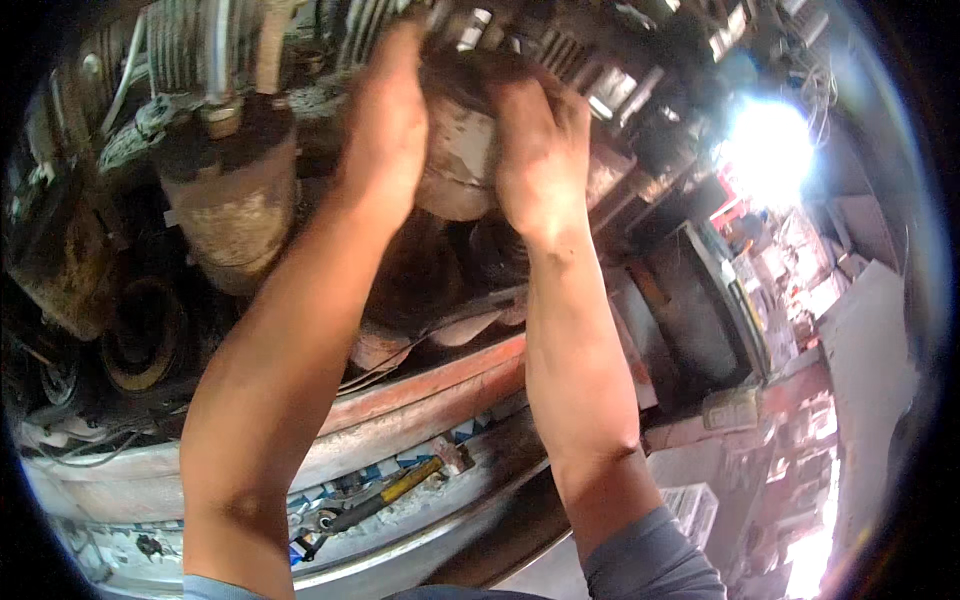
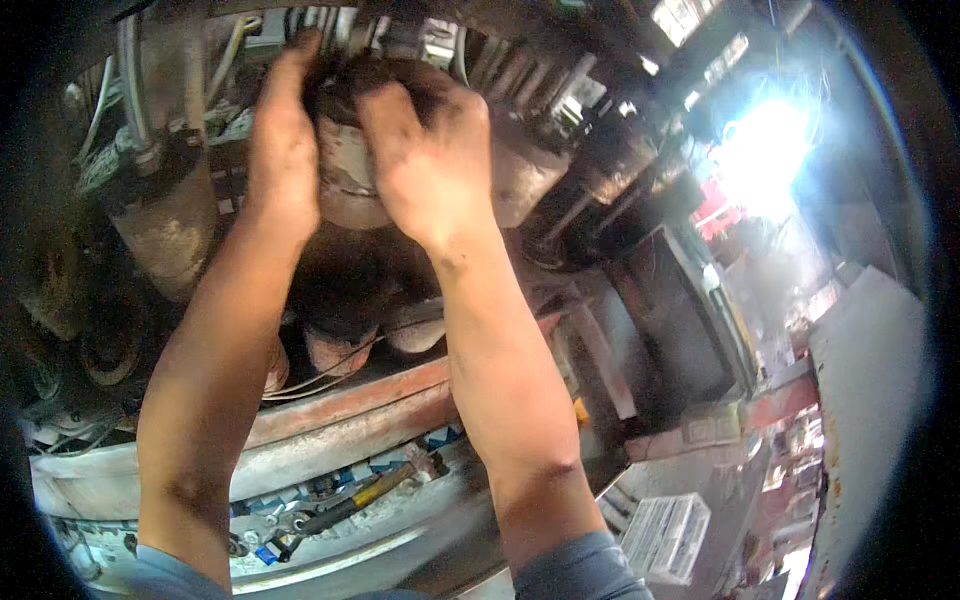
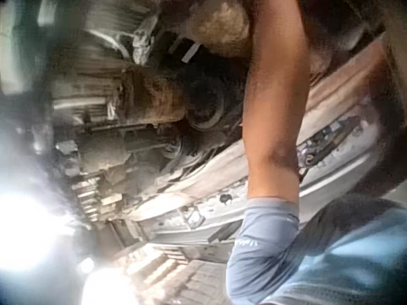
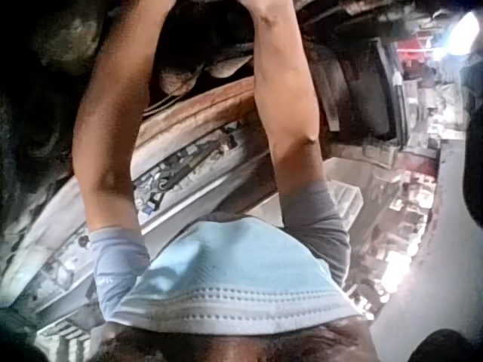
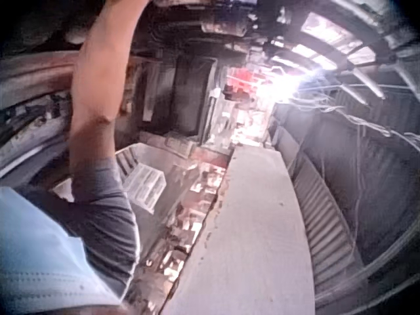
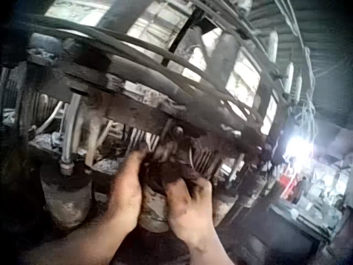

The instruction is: The person works on a large industrial machine, using a hammer to tap and adjust cylindrical components. They repeatedly remove and reinsert parts, occasionally retrieving a small ring from the floor and using a yellow-handled tool to assist with the assembly.

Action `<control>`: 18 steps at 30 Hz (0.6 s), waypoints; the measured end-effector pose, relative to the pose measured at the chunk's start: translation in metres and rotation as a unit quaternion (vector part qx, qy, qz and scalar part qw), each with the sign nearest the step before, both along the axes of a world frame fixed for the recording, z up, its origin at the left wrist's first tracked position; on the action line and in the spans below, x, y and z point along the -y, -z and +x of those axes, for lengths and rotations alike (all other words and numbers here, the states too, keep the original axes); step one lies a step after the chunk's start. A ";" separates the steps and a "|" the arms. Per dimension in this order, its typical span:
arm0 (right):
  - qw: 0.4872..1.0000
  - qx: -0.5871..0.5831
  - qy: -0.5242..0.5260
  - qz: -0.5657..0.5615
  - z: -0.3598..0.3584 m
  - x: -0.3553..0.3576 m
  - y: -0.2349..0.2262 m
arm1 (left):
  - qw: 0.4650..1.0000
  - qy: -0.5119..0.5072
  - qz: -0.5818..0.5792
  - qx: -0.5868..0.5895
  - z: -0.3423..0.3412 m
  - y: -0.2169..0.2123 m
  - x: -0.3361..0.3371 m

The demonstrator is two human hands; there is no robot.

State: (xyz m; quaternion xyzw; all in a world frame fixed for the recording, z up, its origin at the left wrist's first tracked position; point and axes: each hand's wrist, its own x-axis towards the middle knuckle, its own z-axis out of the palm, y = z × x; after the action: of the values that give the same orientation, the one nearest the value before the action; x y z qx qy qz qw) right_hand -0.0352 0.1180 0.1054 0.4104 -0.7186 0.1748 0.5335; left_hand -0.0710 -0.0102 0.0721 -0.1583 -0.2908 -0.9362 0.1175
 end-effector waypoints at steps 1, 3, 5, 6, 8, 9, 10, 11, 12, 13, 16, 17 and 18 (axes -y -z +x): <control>0.999 -0.007 0.037 0.020 -0.001 -0.001 0.000 | 0.995 -0.028 -0.041 -0.086 0.002 0.003 0.000; 1.000 -0.014 0.028 -0.002 -0.003 -0.004 0.001 | 0.968 -0.205 -0.112 -0.091 0.007 0.007 -0.005; 1.000 0.002 -0.012 -0.009 -0.007 -0.009 0.004 | 0.968 -0.206 -0.104 -0.104 0.018 0.010 -0.010; 1.000 -0.010 -0.017 0.004 -0.010 -0.012 0.006 | 0.967 -0.205 -0.103 -0.107 0.025 0.012 -0.013; 0.995 -0.010 0.048 0.090 -0.018 -0.019 0.012 | 0.967 -0.200 -0.104 -0.119 0.038 0.013 -0.020; 0.979 -0.038 0.108 0.168 -0.019 -0.025 0.016 | 0.966 -0.198 -0.105 -0.127 0.044 0.014 -0.024; 0.985 0.017 0.057 0.163 -0.024 -0.025 0.017 | 0.965 -0.197 -0.107 -0.135 0.049 0.014 -0.026; 0.992 0.001 0.015 0.124 -0.028 -0.026 0.019 | 0.938 -0.253 -0.162 -0.174 0.053 0.015 -0.028; 0.996 -0.019 -0.026 0.086 -0.031 -0.023 0.022 | 0.902 -0.306 -0.215 -0.216 0.056 0.015 -0.030; 0.996 -0.044 -0.066 0.050 -0.034 -0.022 0.023 | 0.865 -0.359 -0.256 -0.241 0.056 0.015 -0.032; 0.914 0.210 -0.286 -0.197 -0.030 -0.014 0.040 | 0.887 -0.347 -0.228 -0.202 0.058 0.014 -0.035; 0.859 0.329 -0.315 -0.233 -0.020 -0.020 0.051 | 0.879 -0.360 -0.252 -0.186 0.059 0.013 -0.036; 0.845 0.357 -0.311 -0.247 -0.014 -0.024 0.061 | 0.871 -0.372 -0.274 -0.169 0.060 0.013 -0.037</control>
State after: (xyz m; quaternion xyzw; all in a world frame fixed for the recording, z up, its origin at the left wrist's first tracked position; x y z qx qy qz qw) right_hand -0.0490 0.1417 0.0447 0.3766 -0.6269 0.6378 0.2416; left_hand -0.0111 0.0268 0.0596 -0.2205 -0.5485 -0.6649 0.4565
